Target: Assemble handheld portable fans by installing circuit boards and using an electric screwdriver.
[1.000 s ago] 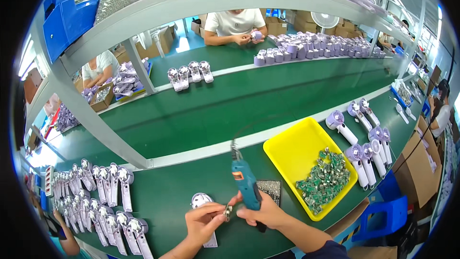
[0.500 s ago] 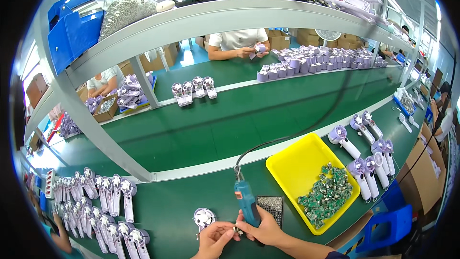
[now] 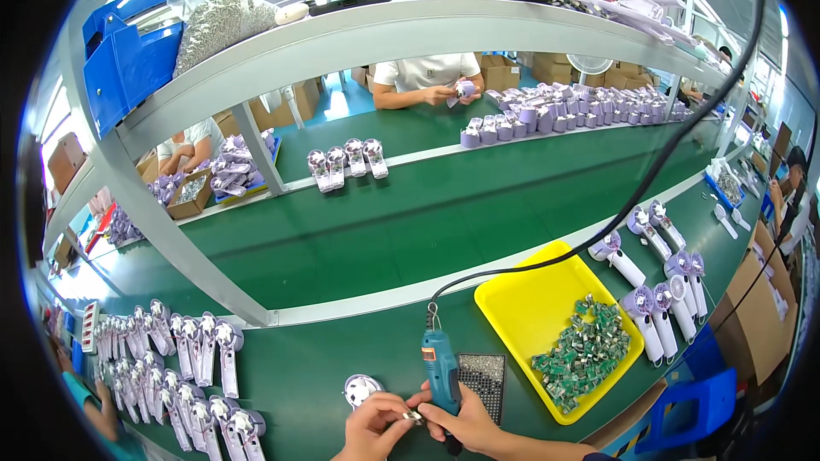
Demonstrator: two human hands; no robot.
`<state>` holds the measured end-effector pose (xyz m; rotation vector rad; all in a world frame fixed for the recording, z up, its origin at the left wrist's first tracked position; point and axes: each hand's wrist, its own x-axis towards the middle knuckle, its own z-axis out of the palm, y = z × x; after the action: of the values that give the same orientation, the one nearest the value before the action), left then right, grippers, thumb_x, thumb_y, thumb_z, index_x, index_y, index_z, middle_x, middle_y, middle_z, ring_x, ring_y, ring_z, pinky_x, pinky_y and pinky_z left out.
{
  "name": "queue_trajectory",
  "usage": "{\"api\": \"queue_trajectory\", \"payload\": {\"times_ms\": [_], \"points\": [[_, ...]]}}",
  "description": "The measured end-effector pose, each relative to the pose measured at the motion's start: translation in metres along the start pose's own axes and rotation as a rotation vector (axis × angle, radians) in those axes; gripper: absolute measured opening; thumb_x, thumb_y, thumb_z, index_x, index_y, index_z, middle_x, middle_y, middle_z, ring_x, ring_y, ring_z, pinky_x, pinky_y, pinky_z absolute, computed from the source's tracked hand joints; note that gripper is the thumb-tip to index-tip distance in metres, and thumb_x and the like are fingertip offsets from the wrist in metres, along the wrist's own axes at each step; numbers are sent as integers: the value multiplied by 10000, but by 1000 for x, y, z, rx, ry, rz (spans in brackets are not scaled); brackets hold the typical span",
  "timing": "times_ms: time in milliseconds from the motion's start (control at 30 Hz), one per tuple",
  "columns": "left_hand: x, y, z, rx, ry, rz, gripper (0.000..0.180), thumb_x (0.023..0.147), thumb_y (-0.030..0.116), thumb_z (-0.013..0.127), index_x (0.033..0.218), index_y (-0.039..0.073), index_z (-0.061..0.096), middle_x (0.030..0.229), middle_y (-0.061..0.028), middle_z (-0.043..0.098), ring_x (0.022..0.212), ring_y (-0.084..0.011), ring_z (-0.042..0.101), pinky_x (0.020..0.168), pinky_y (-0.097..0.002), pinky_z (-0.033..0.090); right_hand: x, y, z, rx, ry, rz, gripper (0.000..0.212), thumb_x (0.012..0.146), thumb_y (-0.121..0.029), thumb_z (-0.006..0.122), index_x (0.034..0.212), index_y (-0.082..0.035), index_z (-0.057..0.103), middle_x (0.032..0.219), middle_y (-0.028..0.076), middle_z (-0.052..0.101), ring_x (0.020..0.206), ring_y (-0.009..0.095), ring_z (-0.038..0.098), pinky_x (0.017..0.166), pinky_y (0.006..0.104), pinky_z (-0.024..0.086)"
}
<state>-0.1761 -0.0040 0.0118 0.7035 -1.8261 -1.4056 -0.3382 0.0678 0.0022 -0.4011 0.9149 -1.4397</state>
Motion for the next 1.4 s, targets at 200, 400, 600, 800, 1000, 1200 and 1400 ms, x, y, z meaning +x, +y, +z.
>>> {"api": "queue_trajectory", "payload": {"times_ms": [200,400,600,800,1000,1200,1400], "points": [[2,-5,-9,-273,29,-139,82,869,18,691,932,28,639,962,-62,616,876,-144,608,771,-251,499,-1,-4,-5,-229,-155,-23,537,825,26,735,1264,-16,429,1156,158,645,667,117,604,528,240,466],[14,-2,-24,-439,-171,-202,107,821,20,728,910,27,669,887,-53,627,837,-149,609,750,-272,487,0,-5,-6,-271,-174,-43,587,787,12,785,1261,7,440,1105,166,664,731,133,644,541,239,477],[17,5,-29,-464,-230,-344,75,786,10,752,837,15,696,882,-66,648,821,-160,617,748,-280,481,0,-6,-4,-287,-203,-27,550,805,-3,778,1238,11,440,1106,180,664,819,163,681,566,234,493],[13,-9,-32,-494,-258,-343,65,791,-17,745,832,-5,697,892,-83,658,803,-166,645,727,-278,512,-4,-18,23,-304,-90,-222,473,783,-78,810,1162,2,539,818,62,649,566,110,563,486,243,426],[14,-1,-28,-477,-235,-288,67,802,-37,737,852,-16,699,909,-96,665,809,-177,660,723,-278,521,-6,-15,16,-317,-90,-209,438,740,-70,842,1094,16,600,893,85,682,584,116,580,500,244,432],[13,-8,-34,-522,-269,-368,72,808,-47,731,864,-28,692,918,-103,663,804,-190,669,739,-290,535,-5,-10,13,-310,-94,-133,571,750,-81,839,1208,20,512,884,95,673,600,119,589,510,240,442],[11,-15,-34,-506,-286,-329,67,811,-46,729,863,-27,690,915,-101,662,805,-192,669,741,-293,538,2,-9,-3,-288,-206,32,558,795,20,771,1230,7,421,1067,201,675,885,212,699,579,260,504]]}}
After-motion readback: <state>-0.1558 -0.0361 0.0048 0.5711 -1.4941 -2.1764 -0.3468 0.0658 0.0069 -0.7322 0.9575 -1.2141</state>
